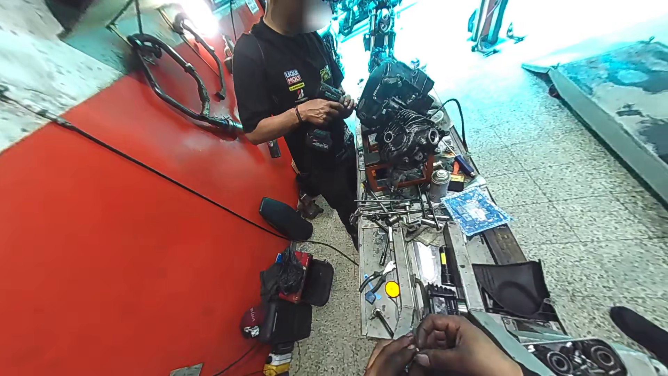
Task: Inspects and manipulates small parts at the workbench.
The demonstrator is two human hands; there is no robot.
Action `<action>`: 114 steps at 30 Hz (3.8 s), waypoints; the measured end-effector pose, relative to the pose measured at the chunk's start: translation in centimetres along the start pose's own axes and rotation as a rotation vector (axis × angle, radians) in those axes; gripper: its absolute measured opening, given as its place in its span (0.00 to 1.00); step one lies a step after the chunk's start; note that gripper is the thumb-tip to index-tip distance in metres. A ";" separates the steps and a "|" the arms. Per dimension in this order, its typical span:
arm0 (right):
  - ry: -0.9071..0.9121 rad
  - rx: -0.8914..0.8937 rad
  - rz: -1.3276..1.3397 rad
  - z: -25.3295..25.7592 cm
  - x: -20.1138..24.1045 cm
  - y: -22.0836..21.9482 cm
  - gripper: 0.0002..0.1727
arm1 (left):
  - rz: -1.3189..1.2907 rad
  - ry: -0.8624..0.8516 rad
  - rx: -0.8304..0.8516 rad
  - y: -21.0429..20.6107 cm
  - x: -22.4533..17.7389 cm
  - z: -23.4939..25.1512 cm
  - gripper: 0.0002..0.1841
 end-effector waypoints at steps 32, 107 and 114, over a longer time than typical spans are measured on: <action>-0.009 0.024 0.111 -0.1 0.2 -0.6 0.27 | 0.055 -0.061 0.137 -1.2 -0.3 0.3 0.08; 0.008 0.064 -0.011 0.1 0.4 -0.9 0.48 | -0.009 -0.057 0.115 -0.5 -0.2 0.3 0.05; 0.037 0.087 0.028 0.0 0.6 -1.0 0.48 | -0.061 -0.056 0.097 -0.5 -0.2 0.3 0.06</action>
Point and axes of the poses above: each hand's wrist, its own z-axis towards the middle knuckle, its own y-axis out of the back of the hand, x = y × z, the point moved 10 cm from there along z, towards the middle knuckle, and after that the axes turned 15 degrees about -z, right-handed, at the moved point
